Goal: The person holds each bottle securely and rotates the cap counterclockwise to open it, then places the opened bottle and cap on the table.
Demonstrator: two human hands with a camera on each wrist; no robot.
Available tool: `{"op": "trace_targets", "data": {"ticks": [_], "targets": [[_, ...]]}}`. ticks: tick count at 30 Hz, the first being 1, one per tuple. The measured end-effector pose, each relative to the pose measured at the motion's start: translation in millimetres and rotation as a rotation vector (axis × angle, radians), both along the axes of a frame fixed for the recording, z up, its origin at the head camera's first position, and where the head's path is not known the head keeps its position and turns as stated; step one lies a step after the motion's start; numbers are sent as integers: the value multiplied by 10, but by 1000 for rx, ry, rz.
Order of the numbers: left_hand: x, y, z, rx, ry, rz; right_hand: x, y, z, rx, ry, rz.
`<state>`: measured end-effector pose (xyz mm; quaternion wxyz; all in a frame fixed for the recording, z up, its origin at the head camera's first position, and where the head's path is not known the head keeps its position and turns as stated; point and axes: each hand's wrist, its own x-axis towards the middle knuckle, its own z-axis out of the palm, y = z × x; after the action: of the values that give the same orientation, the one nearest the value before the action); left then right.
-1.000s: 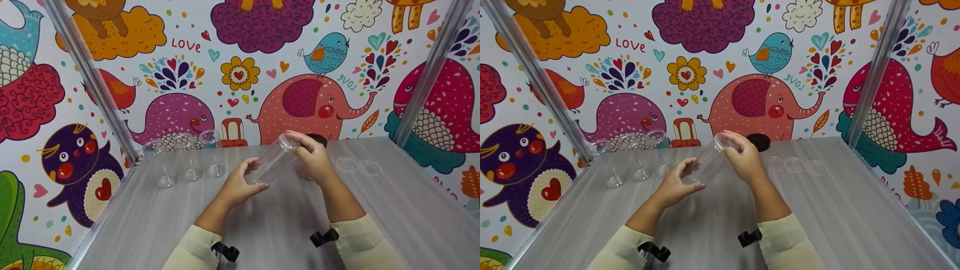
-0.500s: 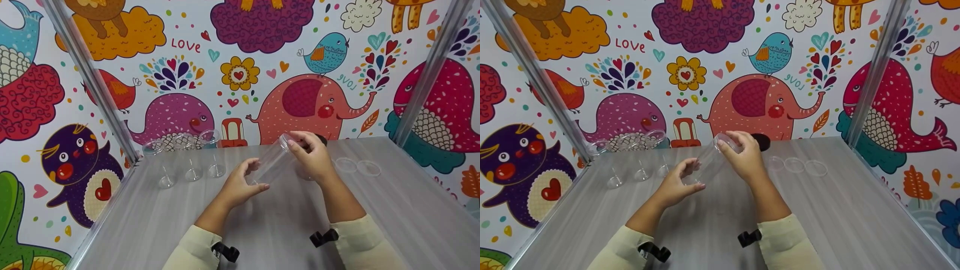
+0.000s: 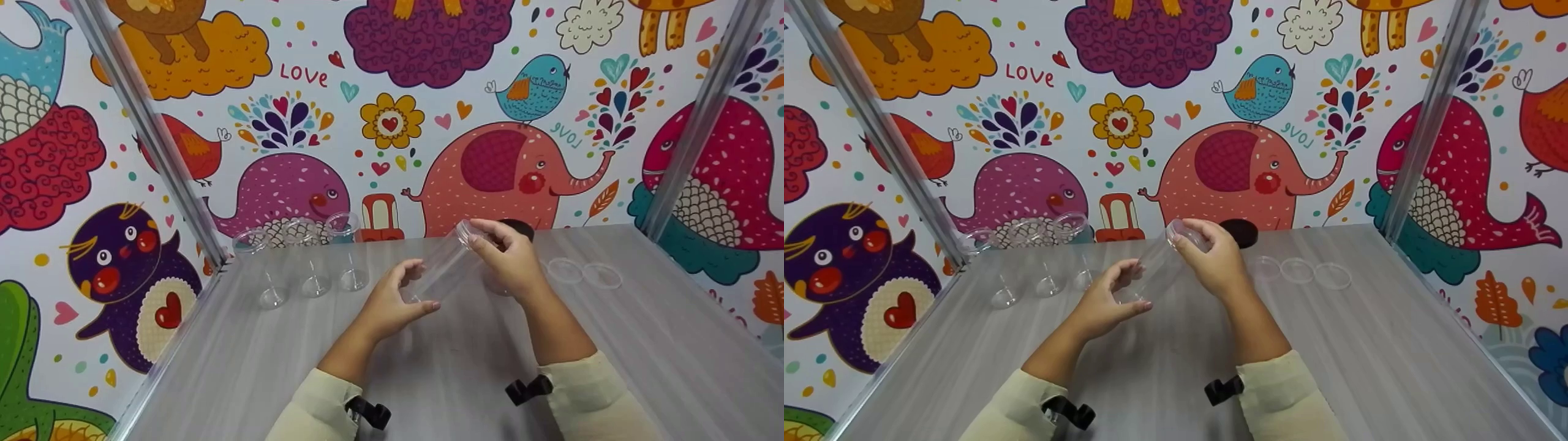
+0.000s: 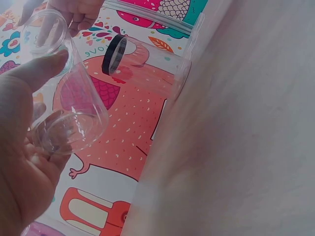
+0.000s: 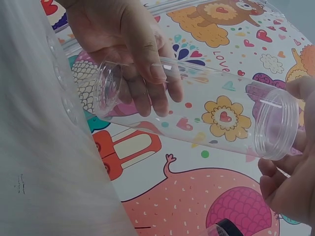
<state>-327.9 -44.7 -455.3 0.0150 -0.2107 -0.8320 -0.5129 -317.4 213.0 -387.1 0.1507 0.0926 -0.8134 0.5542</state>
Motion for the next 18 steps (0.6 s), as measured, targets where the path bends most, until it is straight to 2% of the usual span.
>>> {"op": "trace_targets", "data": {"ticks": [4,14,18], "targets": [[-4,1,-9,13,-7,5,0,-8,2,-42,27,59],[2,2,-6,16,-22,10,5,-28,0,-107,76,107],[1,11,-6,-1,-23,18,2,-15,-1,-59,54,94]]}}
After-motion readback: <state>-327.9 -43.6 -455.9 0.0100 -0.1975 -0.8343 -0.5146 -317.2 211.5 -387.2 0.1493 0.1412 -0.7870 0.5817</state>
